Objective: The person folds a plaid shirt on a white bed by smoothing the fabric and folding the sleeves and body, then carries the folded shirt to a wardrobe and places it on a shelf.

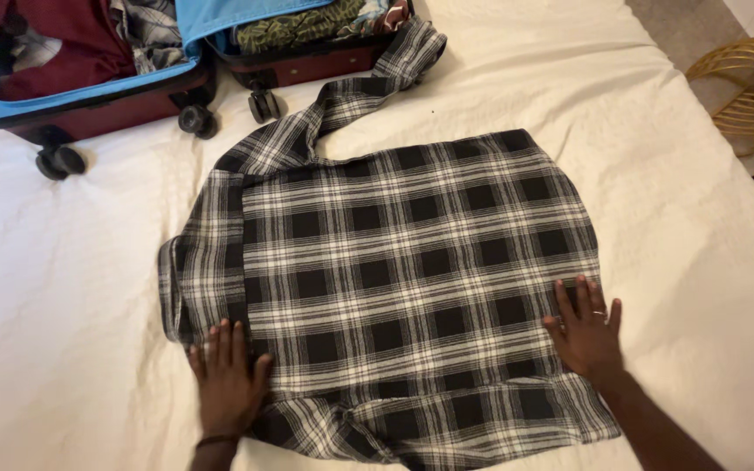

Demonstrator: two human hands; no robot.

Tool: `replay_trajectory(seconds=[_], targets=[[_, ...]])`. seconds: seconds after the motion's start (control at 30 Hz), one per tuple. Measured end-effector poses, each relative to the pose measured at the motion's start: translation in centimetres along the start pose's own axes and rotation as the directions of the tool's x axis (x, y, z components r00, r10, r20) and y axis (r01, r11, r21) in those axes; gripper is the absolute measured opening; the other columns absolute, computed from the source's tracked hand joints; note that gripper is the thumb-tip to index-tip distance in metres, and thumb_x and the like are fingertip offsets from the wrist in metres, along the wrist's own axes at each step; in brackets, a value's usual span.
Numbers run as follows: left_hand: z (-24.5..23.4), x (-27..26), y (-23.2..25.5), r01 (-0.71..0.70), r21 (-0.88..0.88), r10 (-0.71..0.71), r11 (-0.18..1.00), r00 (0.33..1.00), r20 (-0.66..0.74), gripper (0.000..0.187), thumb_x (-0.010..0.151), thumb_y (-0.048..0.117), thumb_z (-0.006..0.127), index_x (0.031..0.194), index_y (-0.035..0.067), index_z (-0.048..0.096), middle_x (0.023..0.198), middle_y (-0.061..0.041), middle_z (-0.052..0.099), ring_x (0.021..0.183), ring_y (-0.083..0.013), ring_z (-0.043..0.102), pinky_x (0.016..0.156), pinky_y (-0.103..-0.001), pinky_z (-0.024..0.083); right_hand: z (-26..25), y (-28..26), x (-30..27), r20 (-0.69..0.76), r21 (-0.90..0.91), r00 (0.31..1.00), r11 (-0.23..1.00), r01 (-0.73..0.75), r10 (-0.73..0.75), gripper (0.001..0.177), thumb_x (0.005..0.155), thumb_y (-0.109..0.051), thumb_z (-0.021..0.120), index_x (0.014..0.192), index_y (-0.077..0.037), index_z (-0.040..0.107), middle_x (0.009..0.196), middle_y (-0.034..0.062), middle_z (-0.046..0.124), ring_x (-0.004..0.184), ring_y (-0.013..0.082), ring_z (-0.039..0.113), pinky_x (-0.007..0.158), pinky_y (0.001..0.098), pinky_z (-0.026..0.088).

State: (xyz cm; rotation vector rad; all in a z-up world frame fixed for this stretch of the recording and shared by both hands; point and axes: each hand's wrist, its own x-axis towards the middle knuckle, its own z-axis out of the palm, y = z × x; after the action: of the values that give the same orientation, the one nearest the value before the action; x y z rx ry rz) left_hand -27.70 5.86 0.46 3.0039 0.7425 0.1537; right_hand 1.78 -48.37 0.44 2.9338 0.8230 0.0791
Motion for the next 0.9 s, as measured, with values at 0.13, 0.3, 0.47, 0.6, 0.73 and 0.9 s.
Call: replay_trajectory(seconds=[0.13,0.3,0.47,0.6,0.73,0.9], targets=[[-0.4,0.3,8.1,0.029,-0.170,-0.006,0.985,0.991,0.131,0.072,0.100,0.056,0.035,0.153,0.007,0.036,0.164,-0.018,0.027,0.156,-0.0346,0.017,0.125,-0.057,0.001,-1.2,-8.0,0.6,0.334,-0.284,0.941,0.957,0.053,0.047,0.072,0.104,-0.060,0.026,0.168,-0.027,0.016,0.169,0.0178,0.013,0.159,0.0382,0.017,0.121,0.0655,0.020],[-0.8,-1.1,18.5,-0.335,-0.307,0.341,0.891,0.939,-0.033,0.080,0.101,0.063,0.039,0.156,0.007,0.025,0.165,-0.022,0.016,0.153,-0.0347,0.009,0.120,-0.056,-0.003,-4.4,-20.7,-1.7,-0.069,0.246,0.934,0.901,0.357,-0.351,0.073,0.100,-0.063,0.028,0.161,-0.024,0.022,0.168,0.0176,0.007,0.152,0.0364,0.006,0.117,0.0577,0.008],[-2.4,-2.5,18.6,-0.462,-0.191,0.496,0.866,0.842,0.214,0.076,0.098,0.058,0.041,0.163,0.025,0.020,0.169,-0.009,0.012,0.156,-0.0254,0.006,0.124,-0.056,-0.004,-7.8,-22.5,-2.7,0.711,0.217,0.607,0.932,0.290,-0.354,0.070,0.103,-0.065,0.025,0.164,-0.034,0.012,0.174,0.0079,-0.010,0.160,0.0274,-0.009,0.126,0.0494,-0.006],[-3.7,-3.2,14.4,-0.385,-0.283,0.478,0.879,0.718,0.506,0.081,0.095,0.066,0.044,0.162,0.030,0.017,0.171,-0.005,0.007,0.157,-0.0247,0.003,0.124,-0.053,-0.007,-5.9,-17.1,-3.6,-0.200,0.067,0.831,0.839,0.539,-0.518,0.066,0.100,-0.062,0.028,0.159,-0.033,0.024,0.168,0.0138,0.004,0.151,0.0304,0.002,0.122,0.0552,0.002],[-3.6,-4.6,6.2,-0.416,-0.203,0.419,0.886,0.907,-0.032,0.080,0.090,0.072,0.047,0.155,0.030,0.029,0.165,-0.008,0.018,0.151,-0.0281,0.014,0.117,-0.061,-0.002,-4.2,-8.7,-4.1,0.576,-0.085,0.810,0.978,0.190,-0.107,0.064,0.105,-0.053,0.037,0.162,-0.041,0.010,0.174,0.0092,-0.004,0.161,0.0291,0.004,0.125,0.0505,0.014],[-5.5,-6.8,-2.9,0.136,0.051,-0.144,0.989,0.880,0.453,0.076,0.090,0.065,0.054,0.159,0.044,0.031,0.167,-0.009,0.018,0.155,-0.0254,0.018,0.116,-0.067,0.018,-3.7,-0.8,-4.8,0.541,-0.130,0.838,0.992,0.000,0.070,0.085,0.094,-0.049,0.051,0.162,-0.050,0.001,0.176,0.0055,-0.001,0.156,0.0318,0.010,0.118,0.0647,0.015]])
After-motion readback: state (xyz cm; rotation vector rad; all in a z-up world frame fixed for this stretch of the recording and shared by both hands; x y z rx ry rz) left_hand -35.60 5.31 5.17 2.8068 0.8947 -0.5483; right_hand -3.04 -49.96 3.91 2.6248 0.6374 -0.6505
